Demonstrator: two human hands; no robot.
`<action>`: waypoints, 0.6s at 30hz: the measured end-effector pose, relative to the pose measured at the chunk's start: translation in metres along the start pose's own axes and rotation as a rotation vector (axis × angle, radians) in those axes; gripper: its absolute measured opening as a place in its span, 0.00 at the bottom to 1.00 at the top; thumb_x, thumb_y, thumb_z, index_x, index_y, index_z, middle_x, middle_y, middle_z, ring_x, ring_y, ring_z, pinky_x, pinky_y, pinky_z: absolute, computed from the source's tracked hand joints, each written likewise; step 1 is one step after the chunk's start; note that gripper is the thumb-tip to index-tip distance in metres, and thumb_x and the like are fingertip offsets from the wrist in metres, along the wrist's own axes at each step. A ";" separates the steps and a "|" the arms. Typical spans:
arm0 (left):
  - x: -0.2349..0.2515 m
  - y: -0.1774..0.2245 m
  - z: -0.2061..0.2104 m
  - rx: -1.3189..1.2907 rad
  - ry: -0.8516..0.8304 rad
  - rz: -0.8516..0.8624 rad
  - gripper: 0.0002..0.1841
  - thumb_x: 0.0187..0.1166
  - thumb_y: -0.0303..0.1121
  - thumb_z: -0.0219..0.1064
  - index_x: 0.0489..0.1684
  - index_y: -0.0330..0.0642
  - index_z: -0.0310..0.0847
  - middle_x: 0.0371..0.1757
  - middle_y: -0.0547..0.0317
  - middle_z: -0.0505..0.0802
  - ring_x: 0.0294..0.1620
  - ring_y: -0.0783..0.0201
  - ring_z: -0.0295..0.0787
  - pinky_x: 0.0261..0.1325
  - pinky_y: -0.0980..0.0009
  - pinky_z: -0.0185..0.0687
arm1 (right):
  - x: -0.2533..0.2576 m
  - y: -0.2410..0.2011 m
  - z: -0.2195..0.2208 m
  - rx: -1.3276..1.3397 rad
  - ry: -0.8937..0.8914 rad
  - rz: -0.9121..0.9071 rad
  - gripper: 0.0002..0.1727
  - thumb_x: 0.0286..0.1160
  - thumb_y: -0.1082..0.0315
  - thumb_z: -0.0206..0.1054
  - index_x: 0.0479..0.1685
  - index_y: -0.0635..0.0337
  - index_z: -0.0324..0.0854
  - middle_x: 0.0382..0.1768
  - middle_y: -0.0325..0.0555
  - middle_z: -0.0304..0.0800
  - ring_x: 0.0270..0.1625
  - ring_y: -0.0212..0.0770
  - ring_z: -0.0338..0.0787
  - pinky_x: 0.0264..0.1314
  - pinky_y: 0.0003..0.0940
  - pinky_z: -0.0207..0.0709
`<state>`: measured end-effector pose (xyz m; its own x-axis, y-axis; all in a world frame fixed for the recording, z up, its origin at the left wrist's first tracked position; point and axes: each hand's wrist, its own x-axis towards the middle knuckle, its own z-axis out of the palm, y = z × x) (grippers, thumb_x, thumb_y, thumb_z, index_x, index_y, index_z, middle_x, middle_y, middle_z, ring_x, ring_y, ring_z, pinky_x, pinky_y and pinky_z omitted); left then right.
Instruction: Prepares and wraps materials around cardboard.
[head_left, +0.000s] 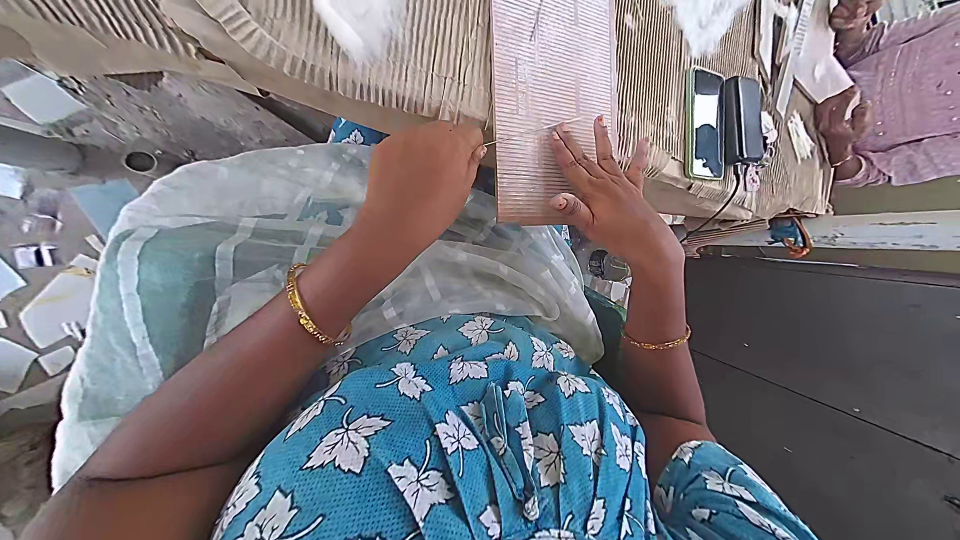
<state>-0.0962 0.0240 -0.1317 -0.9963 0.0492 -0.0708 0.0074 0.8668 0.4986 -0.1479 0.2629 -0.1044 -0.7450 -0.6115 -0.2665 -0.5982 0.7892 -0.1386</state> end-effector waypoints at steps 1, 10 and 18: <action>0.000 0.001 -0.001 0.007 -0.008 -0.006 0.17 0.95 0.37 0.52 0.50 0.36 0.86 0.47 0.36 0.92 0.50 0.34 0.92 0.41 0.37 0.80 | 0.000 0.003 -0.001 0.005 0.006 0.010 0.54 0.77 0.22 0.27 0.98 0.47 0.45 0.97 0.36 0.44 0.98 0.58 0.34 0.81 0.85 0.13; 0.008 0.006 -0.005 0.025 -0.051 -0.068 0.18 0.96 0.38 0.50 0.50 0.35 0.85 0.48 0.34 0.91 0.52 0.31 0.91 0.42 0.35 0.79 | 0.045 0.020 -0.010 0.001 0.001 0.068 0.52 0.80 0.24 0.31 0.98 0.48 0.40 0.98 0.38 0.38 0.98 0.57 0.29 0.80 0.86 0.11; 0.002 -0.007 0.002 -0.097 -0.053 -0.044 0.17 0.96 0.36 0.50 0.56 0.37 0.85 0.51 0.35 0.92 0.54 0.32 0.91 0.48 0.34 0.80 | -0.007 0.023 -0.006 0.030 0.026 0.055 0.46 0.84 0.28 0.29 0.97 0.43 0.51 0.96 0.32 0.47 0.97 0.61 0.33 0.80 0.87 0.14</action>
<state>-0.0982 0.0187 -0.1371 -0.9895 0.0406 -0.1388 -0.0471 0.8170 0.5747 -0.1585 0.2852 -0.1004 -0.7844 -0.5677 -0.2496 -0.5471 0.8230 -0.1528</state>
